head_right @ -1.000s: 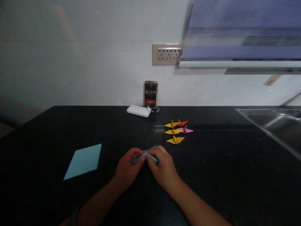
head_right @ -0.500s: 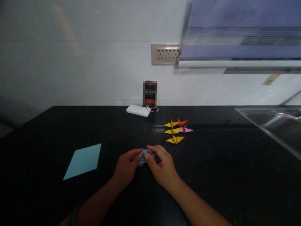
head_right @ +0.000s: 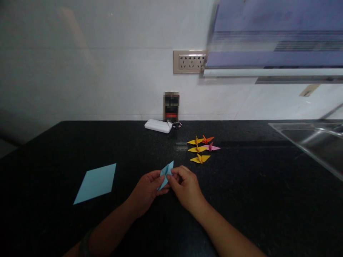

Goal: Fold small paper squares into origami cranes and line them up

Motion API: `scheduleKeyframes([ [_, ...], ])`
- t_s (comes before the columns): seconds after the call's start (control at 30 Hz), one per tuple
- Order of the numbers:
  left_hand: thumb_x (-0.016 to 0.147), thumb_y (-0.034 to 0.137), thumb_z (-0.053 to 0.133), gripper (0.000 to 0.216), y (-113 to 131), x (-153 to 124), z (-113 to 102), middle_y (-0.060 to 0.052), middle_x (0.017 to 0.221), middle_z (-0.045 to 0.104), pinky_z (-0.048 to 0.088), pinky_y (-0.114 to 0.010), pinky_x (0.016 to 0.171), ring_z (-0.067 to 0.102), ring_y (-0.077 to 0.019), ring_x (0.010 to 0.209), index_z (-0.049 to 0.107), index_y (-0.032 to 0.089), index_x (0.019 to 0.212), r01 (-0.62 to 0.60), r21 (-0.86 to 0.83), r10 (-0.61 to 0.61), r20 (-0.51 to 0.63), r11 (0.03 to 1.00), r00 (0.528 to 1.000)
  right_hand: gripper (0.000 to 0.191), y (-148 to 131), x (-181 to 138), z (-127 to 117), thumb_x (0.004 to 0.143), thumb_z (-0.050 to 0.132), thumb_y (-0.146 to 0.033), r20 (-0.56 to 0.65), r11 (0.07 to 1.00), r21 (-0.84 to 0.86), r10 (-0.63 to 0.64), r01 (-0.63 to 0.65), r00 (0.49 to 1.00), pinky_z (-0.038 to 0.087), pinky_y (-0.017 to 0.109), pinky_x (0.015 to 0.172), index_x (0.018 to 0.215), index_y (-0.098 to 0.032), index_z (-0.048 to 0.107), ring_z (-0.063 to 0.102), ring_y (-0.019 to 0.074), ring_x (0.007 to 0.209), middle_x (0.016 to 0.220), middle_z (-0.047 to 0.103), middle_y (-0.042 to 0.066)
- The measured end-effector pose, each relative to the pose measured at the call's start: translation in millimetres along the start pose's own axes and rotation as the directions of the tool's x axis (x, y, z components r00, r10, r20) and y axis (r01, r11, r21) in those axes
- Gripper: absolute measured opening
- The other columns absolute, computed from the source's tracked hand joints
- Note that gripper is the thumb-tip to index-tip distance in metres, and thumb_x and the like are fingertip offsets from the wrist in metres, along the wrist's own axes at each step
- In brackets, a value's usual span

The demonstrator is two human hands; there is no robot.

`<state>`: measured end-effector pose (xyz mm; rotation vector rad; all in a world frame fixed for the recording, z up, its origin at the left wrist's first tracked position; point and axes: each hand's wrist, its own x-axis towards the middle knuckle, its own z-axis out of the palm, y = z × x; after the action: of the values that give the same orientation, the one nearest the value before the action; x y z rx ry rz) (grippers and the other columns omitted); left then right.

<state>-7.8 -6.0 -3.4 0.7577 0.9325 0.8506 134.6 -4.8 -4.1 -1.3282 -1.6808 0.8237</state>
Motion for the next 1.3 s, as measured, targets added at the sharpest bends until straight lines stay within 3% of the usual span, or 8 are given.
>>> scheduleKeyframes([
  [0.23,0.072,0.032,0.057,0.030,0.1,-0.4,2.0,-0.007,0.084,0.066,0.047,-0.026,0.065,0.062,-0.0142,0.072,0.059,0.013,0.095,0.044,0.156,-0.049,0.024,0.987,0.999,0.009,6.7,-0.1,3.0,0.073,0.056,-0.025,0.038,0.975,0.164,0.147,-0.151,0.988,0.041,0.021,0.047,0.071,-0.017,0.059,0.046,0.0097,0.053,0.058,0.052,-0.001],
  [0.47,0.073,0.030,0.056,0.027,-2.4,0.3,-0.3,-0.009,0.084,0.065,0.046,-0.028,0.066,0.062,-0.0151,0.072,0.059,0.011,0.093,0.060,0.110,-0.068,0.077,0.992,0.995,0.014,2.6,2.6,1.4,0.071,0.057,-0.029,0.152,0.922,0.289,0.222,-0.259,0.963,0.040,0.021,0.046,0.075,-0.015,0.058,0.047,0.0088,0.050,0.057,0.053,-0.002],
  [0.57,0.071,0.029,0.058,0.027,-2.9,1.5,-0.5,-0.008,0.084,0.065,0.046,-0.028,0.066,0.062,-0.0153,0.073,0.059,0.012,0.092,0.054,0.092,-0.061,0.076,0.994,0.995,0.013,3.1,4.1,-0.3,0.071,0.056,-0.026,0.166,0.945,0.244,0.181,-0.219,0.969,0.038,0.021,0.046,0.077,-0.015,0.059,0.044,0.0082,0.050,0.057,0.049,-0.003],
  [0.87,0.068,0.027,0.062,0.027,-1.5,0.4,2.5,-0.005,0.078,0.064,0.046,-0.027,0.066,0.060,-0.0138,0.071,0.060,0.013,0.091,0.029,0.130,-0.034,0.034,0.991,0.999,0.007,2.9,1.3,1.0,0.072,0.056,-0.018,0.044,0.982,0.175,0.062,-0.069,0.997,0.040,0.021,0.052,0.066,-0.016,0.059,0.046,0.0091,0.058,0.066,0.047,-0.001],
  [1.3,0.067,0.028,0.063,0.028,1.3,-1.7,4.3,-0.006,0.078,0.065,0.046,-0.027,0.066,0.061,-0.0150,0.073,0.060,0.012,0.089,0.034,0.173,-0.045,0.057,0.984,0.997,0.006,2.2,2.9,-3.6,0.070,0.060,-0.020,0.041,0.985,0.169,0.028,-0.034,0.999,0.041,0.021,0.052,0.067,-0.018,0.064,0.047,0.0092,0.058,0.066,0.048,-0.001],
])
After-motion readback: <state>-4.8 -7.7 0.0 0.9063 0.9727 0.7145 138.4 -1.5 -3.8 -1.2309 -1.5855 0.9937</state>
